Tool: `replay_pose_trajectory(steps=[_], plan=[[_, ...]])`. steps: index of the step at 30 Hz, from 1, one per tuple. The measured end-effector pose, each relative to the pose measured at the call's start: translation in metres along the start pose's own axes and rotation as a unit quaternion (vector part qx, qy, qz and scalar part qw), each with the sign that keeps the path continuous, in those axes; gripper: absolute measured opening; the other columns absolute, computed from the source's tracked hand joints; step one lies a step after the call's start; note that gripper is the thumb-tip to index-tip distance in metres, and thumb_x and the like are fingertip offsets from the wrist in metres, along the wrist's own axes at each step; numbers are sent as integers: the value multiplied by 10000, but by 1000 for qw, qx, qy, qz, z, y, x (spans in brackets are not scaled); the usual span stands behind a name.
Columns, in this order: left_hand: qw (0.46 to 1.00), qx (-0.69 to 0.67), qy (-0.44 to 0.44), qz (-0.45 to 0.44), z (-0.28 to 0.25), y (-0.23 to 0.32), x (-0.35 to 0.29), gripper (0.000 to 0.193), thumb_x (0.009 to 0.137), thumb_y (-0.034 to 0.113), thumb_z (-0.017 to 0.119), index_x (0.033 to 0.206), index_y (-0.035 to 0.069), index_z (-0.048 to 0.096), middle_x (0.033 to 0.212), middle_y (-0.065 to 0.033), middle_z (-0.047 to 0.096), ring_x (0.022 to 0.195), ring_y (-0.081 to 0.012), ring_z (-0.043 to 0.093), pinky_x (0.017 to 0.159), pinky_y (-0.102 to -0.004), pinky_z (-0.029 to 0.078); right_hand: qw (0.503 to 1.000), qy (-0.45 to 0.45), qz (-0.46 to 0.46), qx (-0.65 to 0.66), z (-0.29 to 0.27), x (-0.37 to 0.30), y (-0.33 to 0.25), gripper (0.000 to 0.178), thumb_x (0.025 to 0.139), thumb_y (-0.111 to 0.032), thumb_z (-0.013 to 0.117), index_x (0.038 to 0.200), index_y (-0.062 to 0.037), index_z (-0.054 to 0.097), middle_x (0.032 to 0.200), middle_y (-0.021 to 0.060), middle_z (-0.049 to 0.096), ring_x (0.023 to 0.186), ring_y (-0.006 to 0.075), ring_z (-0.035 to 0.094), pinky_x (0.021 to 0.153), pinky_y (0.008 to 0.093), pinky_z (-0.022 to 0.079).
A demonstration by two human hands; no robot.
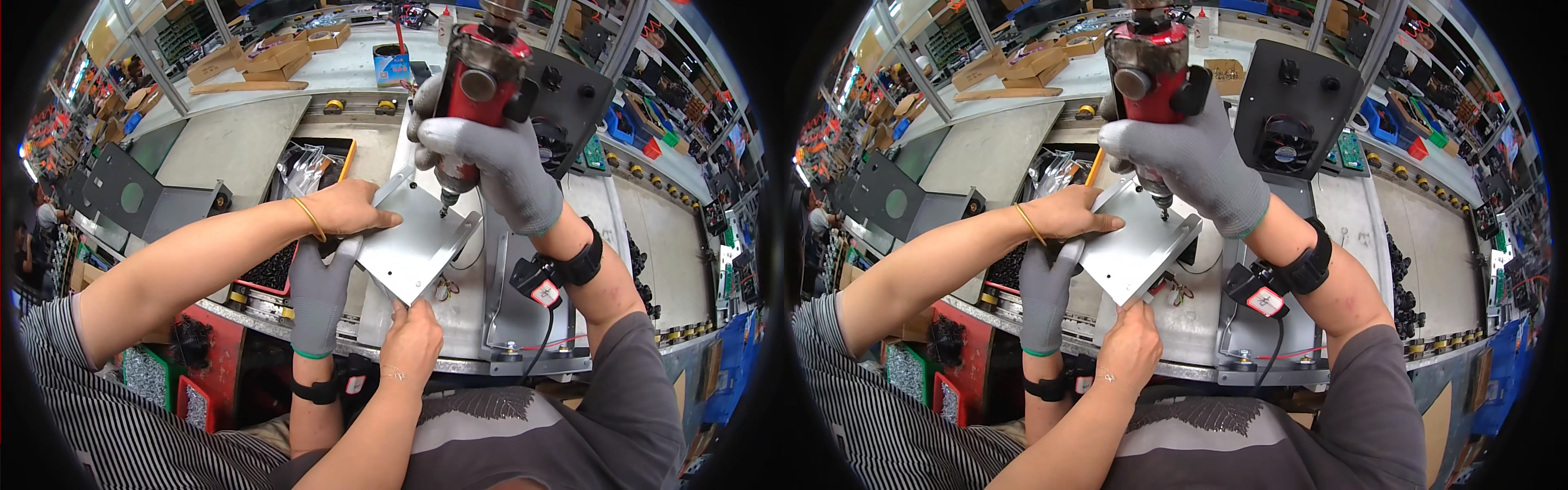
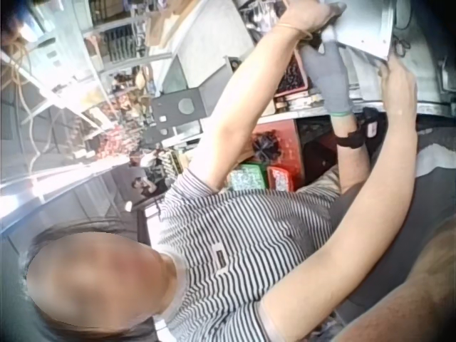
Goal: Assembling electronic components and brackets into a metal chassis using a pneumatic screwdriver.
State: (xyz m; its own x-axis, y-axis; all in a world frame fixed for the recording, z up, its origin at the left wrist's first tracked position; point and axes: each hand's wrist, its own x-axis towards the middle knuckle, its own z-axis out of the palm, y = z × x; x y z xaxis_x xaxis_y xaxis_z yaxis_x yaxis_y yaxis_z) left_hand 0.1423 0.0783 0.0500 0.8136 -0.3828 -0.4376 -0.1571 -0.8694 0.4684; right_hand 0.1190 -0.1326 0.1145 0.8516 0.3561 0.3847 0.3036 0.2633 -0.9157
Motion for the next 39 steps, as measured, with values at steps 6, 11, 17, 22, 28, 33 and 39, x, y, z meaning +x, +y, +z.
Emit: replay_pose_trajectory(steps=[6,11,17,22,28,33,39], plan=[[1000,0,5,-5,4,-9,4,652,841,526,655,1078,-81,654,994,-269,681,933,-355,676,862,-388,494,999,-29,6,31,-2,5,5,264,770,-135,740,966,-1,626,699,37,606,519,51,507,472,206,402],[1000,-9,-2,-7,0,1,0,627,845,504,664,1084,-76,658,1000,-251,687,933,-339,678,861,-378,493,998,-46,21,35,-7,6,7,260,755,-117,746,957,0,632,710,39,614,525,60,520,481,211,418],[1000,0,-4,3,0,0,-2,605,839,485,674,1100,-61,660,998,-241,693,928,-321,681,856,-370,495,997,-41,13,56,-6,5,14,274,750,-110,752,972,-1,636,792,40,643,608,104,607,550,239,489],[1000,-10,13,26,-3,6,1,606,821,478,689,1063,-76,666,971,-252,694,914,-332,679,842,-386,502,994,-74,76,18,-24,1,10,347,738,-178,688,1043,-44,588,899,86,615,701,176,626,648,303,541],[1000,-25,0,6,1,-4,14,640,817,523,684,1055,-71,680,979,-256,692,926,-339,682,846,-387,503,996,-56,-62,31,-18,-5,-34,397,742,-268,597,1061,-46,515,871,81,542,646,165,565,538,296,467],[998,-3,2,66,6,-22,17,664,818,552,678,1051,-69,687,986,-257,691,931,-342,684,856,-390,500,989,-45,-113,81,-10,-17,-46,393,768,-257,551,1085,-46,457,877,87,511,612,177,495,466,330,387],[989,-105,38,93,29,-18,11,610,852,508,654,1082,-57,663,989,-228,676,901,-305,658,822,-364,481,982,-63,-169,65,-17,-32,-48,368,763,-231,548,1075,-61,450,866,79,498,557,178,479,476,345,407]])
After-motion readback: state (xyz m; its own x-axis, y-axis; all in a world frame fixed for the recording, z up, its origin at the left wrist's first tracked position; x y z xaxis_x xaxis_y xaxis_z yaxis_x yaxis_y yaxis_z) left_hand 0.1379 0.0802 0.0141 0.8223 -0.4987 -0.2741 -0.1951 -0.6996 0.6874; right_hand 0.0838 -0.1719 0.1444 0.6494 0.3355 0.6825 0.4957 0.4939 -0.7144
